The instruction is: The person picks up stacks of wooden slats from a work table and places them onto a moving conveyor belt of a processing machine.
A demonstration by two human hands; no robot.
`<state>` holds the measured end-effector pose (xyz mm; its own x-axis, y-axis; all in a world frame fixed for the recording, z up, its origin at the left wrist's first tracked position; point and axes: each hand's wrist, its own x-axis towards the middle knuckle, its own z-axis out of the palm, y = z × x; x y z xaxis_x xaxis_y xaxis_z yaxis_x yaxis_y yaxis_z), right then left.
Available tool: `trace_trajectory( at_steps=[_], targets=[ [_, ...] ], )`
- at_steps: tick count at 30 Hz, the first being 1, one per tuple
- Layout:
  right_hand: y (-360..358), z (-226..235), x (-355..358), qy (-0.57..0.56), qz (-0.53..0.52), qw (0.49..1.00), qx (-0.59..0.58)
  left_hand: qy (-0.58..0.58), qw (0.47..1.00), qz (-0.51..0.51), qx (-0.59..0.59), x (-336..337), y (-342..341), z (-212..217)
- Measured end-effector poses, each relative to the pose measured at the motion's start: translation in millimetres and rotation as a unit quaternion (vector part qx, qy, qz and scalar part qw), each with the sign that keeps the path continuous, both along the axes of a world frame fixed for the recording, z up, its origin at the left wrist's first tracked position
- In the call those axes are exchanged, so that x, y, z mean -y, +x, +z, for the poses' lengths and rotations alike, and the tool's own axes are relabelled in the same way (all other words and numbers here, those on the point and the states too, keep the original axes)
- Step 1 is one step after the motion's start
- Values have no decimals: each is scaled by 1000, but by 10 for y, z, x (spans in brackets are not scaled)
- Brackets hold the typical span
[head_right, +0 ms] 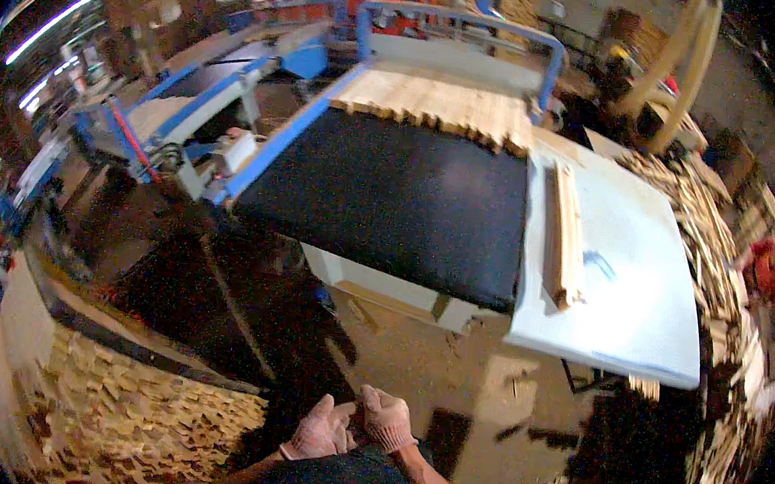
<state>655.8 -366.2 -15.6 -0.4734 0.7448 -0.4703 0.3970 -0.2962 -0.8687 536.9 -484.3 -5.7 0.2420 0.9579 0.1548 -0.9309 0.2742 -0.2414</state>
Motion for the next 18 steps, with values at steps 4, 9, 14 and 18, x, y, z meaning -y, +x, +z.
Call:
trace_trajectory(
  at_steps=[4,9,14,18],
  targets=[
    [-61,55,-20,-60,-58,990,-115,-127,970,97,-185,-22,-84,122],
    [-243,90,-9,28,31,996,-85,-319,863,199,-337,-132,35,275],
    [-184,-324,-58,7,0,996,-94,-176,933,111,-294,81,-79,244],
    [-221,-304,66,81,9,991,-109,-73,943,67,-318,255,-275,263]
  ],
)
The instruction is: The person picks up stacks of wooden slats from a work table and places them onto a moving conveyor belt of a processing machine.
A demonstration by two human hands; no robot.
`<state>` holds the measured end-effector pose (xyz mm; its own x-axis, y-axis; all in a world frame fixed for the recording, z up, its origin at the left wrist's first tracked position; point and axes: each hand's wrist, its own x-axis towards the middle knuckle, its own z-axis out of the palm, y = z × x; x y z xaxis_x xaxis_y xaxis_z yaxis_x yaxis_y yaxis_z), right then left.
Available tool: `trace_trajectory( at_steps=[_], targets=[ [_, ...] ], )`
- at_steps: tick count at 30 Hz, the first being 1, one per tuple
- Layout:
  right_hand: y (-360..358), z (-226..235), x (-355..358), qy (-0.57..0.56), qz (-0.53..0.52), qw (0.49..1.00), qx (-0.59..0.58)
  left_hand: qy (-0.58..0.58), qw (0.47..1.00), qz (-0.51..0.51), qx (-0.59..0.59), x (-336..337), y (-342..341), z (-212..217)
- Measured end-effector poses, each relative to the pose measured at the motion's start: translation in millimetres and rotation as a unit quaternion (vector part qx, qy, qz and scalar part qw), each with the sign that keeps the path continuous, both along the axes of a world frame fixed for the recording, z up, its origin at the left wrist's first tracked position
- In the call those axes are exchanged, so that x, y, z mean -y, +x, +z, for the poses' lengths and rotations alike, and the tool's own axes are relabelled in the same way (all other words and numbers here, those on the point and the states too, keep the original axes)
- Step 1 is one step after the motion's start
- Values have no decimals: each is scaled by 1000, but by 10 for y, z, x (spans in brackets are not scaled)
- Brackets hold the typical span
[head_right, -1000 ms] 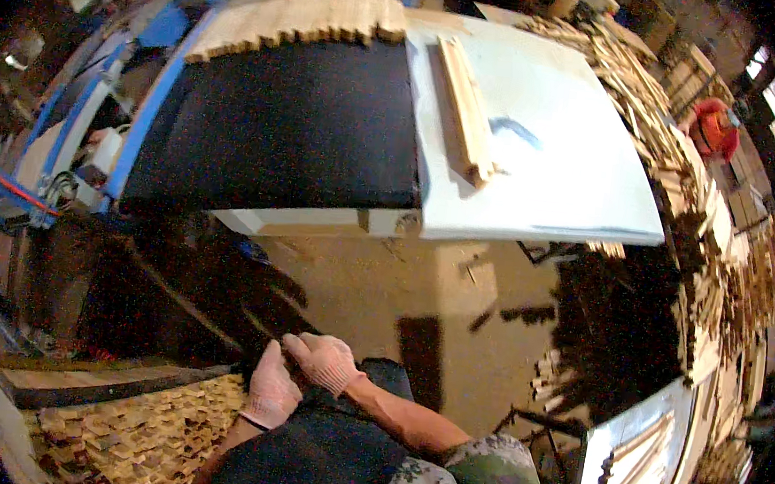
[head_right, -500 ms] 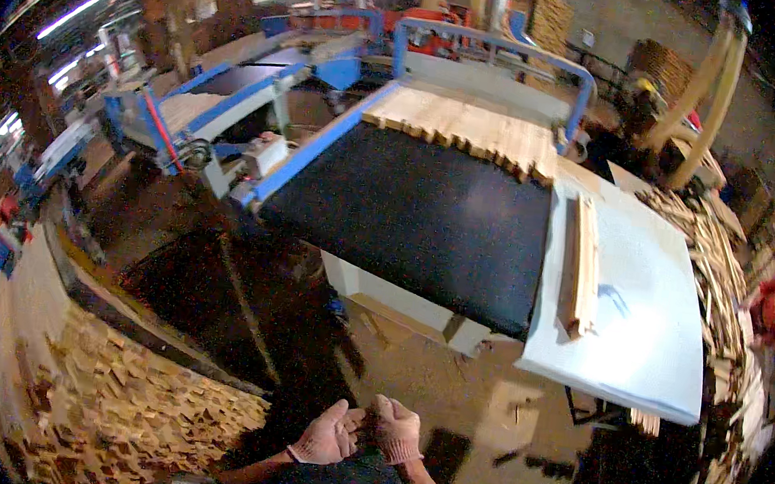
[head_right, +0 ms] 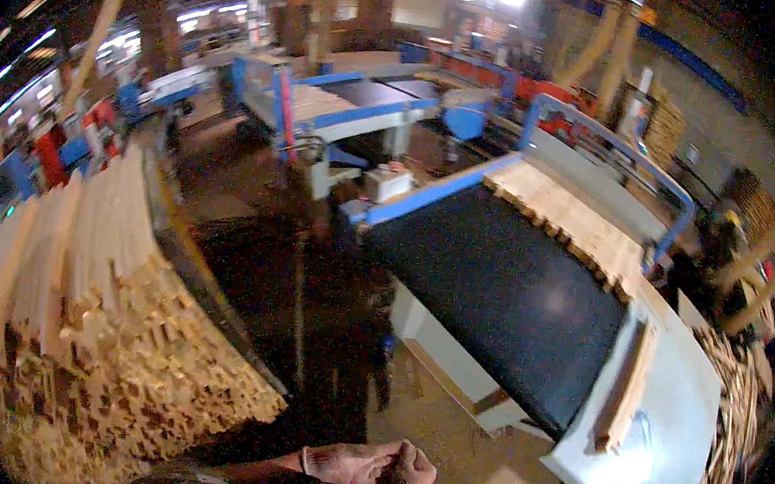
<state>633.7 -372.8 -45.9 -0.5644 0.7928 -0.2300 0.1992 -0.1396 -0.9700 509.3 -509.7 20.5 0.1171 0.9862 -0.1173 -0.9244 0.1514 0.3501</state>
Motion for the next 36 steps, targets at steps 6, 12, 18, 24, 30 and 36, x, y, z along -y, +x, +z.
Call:
trace_trajectory(
  at_steps=[6,12,18,24,30,36],
  targets=[
    [-330,212,166,-41,51,997,31,-18,999,35,21,124,-230,97],
    [-557,397,329,-22,117,992,44,-209,947,242,26,328,-196,-54],
    [-583,417,201,-11,104,994,26,118,957,126,233,360,-237,-288],
    [-387,492,49,30,130,991,-6,45,992,72,90,222,-256,-19],
    [-174,272,-285,-19,181,982,-42,-161,971,173,23,-121,162,527],
    [-246,669,-408,-111,320,940,-36,-236,917,313,-70,-56,255,198]
  ],
)
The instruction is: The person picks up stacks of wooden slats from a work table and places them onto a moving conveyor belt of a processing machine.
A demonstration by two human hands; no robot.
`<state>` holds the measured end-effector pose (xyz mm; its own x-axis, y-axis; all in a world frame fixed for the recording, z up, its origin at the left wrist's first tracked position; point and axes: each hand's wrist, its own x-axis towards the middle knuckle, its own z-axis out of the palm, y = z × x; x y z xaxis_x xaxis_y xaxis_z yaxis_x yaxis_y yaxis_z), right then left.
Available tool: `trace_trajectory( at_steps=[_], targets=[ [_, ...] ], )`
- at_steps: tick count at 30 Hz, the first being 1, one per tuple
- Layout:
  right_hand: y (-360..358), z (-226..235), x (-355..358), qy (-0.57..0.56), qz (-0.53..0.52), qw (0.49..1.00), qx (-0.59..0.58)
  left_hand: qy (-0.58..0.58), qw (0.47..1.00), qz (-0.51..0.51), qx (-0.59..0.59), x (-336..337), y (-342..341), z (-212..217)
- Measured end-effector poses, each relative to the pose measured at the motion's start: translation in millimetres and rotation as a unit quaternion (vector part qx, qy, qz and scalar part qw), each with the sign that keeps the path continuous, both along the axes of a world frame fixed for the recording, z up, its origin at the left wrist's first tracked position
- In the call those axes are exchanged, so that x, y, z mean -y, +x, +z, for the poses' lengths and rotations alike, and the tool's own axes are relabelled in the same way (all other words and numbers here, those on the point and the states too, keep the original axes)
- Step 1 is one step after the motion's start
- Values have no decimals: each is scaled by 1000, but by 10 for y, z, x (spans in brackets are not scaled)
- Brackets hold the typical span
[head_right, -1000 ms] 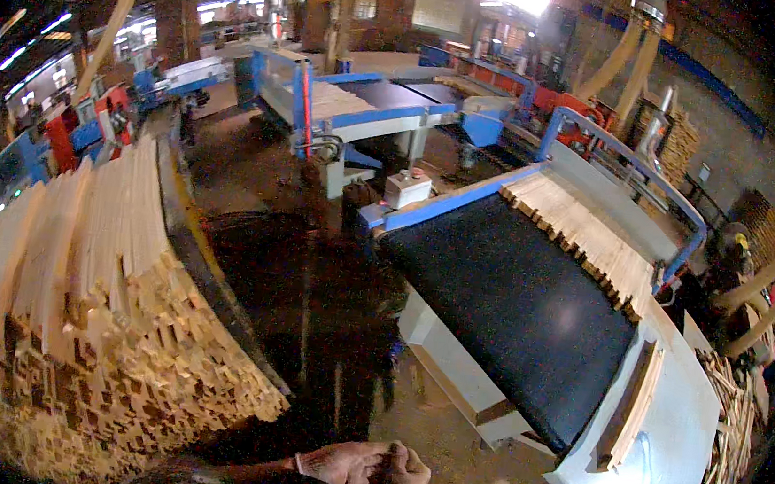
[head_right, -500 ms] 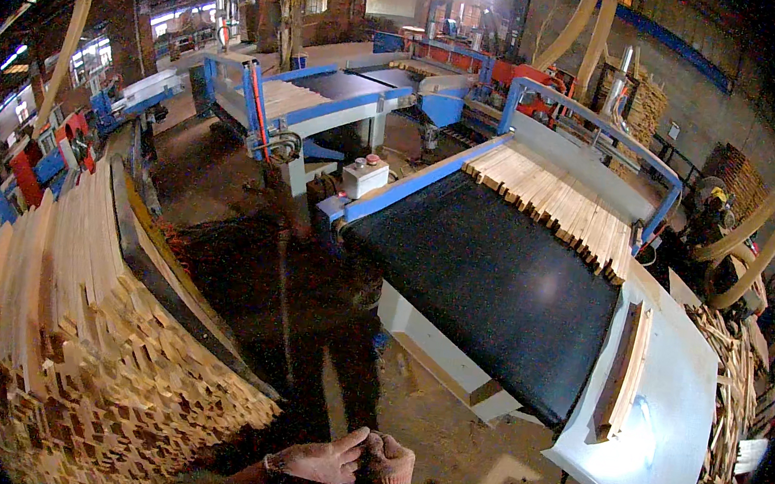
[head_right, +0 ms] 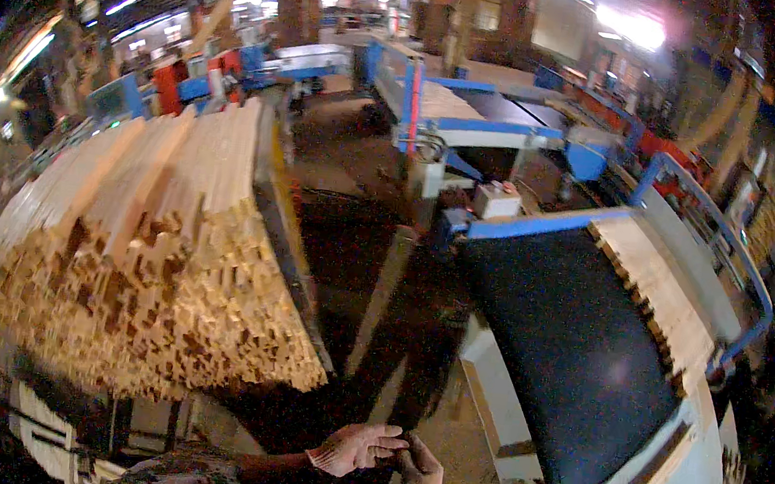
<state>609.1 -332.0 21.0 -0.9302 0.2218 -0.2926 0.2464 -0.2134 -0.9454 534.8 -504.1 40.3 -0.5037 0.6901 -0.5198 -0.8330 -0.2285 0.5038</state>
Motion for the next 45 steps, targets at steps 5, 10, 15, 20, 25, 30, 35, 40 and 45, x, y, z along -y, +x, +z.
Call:
trace_trajectory(
  at_steps=[5,10,15,20,25,30,35,40,45],
  targets=[
    [-93,-55,-24,37,118,992,-22,-53,983,46,-170,148,176,-120],
    [-154,-155,49,291,132,944,-82,178,966,74,-174,208,383,-697],
    [-333,-1081,-114,190,40,979,-56,104,986,18,-127,109,364,-850],
    [-323,-706,-24,279,160,945,-54,95,969,-1,-230,292,299,-1752],
    [-232,-645,-68,101,291,950,-52,-214,829,-47,-514,454,382,-1257],
    [-119,-293,141,38,286,957,-16,-255,856,-96,-438,439,282,-1088],
    [-58,-469,133,252,253,932,-61,-153,934,-60,-316,392,326,-920],
    [-136,-662,173,355,247,900,-55,-127,955,-48,-265,388,349,-1338],
    [-75,-726,280,259,190,941,-111,-63,977,2,-205,448,384,-1996]
  ],
)
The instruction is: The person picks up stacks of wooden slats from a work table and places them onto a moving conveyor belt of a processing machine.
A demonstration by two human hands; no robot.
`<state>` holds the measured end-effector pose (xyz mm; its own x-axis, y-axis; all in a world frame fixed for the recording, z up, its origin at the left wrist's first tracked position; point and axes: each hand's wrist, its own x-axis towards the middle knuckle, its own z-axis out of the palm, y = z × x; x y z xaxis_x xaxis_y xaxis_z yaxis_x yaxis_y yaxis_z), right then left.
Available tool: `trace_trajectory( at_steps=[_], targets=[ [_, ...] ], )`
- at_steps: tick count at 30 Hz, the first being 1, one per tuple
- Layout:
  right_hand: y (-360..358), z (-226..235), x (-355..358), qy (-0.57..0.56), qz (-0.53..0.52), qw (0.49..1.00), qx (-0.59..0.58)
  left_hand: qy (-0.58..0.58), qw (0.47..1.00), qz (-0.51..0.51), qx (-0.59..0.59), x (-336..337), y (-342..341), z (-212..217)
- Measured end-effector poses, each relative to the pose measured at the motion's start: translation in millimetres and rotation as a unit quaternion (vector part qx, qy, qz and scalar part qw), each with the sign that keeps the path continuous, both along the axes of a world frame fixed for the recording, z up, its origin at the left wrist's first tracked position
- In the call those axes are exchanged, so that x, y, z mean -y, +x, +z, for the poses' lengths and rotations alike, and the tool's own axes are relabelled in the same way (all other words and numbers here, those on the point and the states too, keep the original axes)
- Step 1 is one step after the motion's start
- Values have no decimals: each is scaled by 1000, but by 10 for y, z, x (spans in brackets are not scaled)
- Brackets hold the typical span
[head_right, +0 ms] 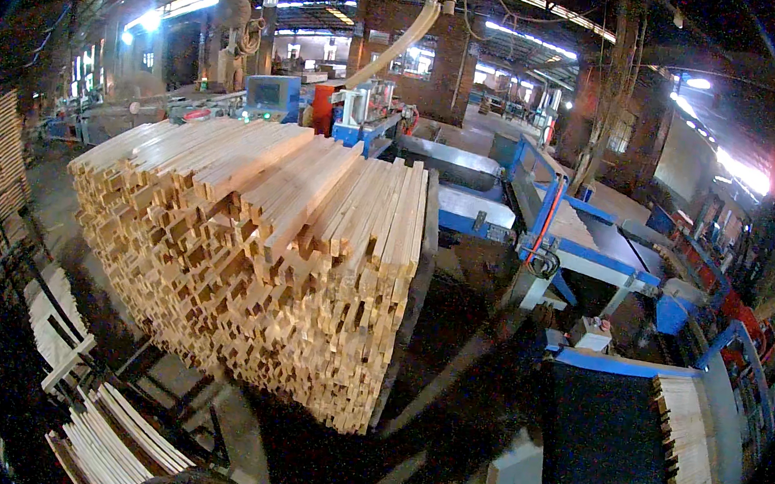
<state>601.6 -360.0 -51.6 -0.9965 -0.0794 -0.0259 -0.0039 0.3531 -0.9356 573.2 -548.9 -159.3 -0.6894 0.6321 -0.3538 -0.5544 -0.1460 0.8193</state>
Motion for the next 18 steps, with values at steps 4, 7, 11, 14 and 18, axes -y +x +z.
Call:
trace_trajectory(
  at_steps=[4,7,11,14,18],
  targets=[
    [-53,395,144,-73,70,993,57,20,994,57,90,159,7,-193],
    [-66,176,11,-197,77,975,72,-24,979,76,-189,155,116,206],
    [-82,117,110,-185,71,979,50,41,993,102,33,234,65,395],
    [-84,84,183,-191,54,978,59,131,979,76,138,256,78,134],
    [-77,139,178,-89,23,996,3,-5,990,61,-127,238,152,79]
  ],
)
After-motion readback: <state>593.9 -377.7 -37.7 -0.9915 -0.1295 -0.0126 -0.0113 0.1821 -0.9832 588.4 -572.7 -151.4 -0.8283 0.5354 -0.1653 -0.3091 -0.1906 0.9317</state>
